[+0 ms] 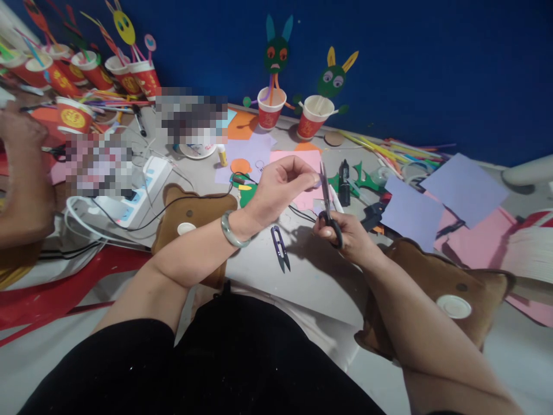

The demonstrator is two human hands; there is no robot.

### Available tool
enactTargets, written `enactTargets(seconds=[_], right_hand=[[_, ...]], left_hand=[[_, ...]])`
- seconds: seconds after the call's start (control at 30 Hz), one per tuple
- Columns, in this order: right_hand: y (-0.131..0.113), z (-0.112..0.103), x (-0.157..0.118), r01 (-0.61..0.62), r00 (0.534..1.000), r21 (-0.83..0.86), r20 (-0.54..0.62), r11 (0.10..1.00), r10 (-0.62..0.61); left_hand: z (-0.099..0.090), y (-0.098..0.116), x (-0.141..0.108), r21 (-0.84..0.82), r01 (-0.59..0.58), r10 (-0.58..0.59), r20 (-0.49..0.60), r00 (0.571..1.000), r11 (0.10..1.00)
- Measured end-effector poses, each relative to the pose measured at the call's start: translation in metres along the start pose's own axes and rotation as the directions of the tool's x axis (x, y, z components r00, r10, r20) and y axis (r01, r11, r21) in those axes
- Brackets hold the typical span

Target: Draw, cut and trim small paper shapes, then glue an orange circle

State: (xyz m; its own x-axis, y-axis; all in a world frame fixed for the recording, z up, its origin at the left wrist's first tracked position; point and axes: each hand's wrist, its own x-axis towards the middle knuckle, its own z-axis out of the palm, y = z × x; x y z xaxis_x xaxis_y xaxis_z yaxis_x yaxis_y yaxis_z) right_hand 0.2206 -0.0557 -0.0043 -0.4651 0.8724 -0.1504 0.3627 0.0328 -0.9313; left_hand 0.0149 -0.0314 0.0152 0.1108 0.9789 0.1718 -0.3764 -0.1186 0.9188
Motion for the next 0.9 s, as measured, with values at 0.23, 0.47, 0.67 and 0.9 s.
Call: enactTargets(seconds=[0.23, 0.47, 0.67, 0.9], right_hand=[[-0.001, 0.001, 0.001, 0.012, 1.0, -0.006, -0.011, 1.0, -0.012], [-0.001, 0.001, 0.001, -0.007, 1.0, -0.009, -0.019, 1.0, 0.007], [-0.001, 0.0, -0.002, 0.071, 0.997, 0.057, -0.031, 0.996, -0.07], [-0.005, -0.01, -0.012, 0.245, 0.93, 0.138, 0.246, 0.96, -0.273]], left_hand=[[0.0, 0.001, 0.001, 0.015, -0.007, 0.008, -0.017, 1.0, 1.0], [-0.001, 0.001, 0.002, 0.029, -0.001, 0.002, -0.013, 1.0, 1.0], [-0.007, 0.006, 0.008, 0.126, 0.058, -0.071, 0.1, 0.992, 0.99], [-0.025, 0.0, 0.017, 0.705, -0.042, -0.365, 0.415, 0.833, 0.707]])
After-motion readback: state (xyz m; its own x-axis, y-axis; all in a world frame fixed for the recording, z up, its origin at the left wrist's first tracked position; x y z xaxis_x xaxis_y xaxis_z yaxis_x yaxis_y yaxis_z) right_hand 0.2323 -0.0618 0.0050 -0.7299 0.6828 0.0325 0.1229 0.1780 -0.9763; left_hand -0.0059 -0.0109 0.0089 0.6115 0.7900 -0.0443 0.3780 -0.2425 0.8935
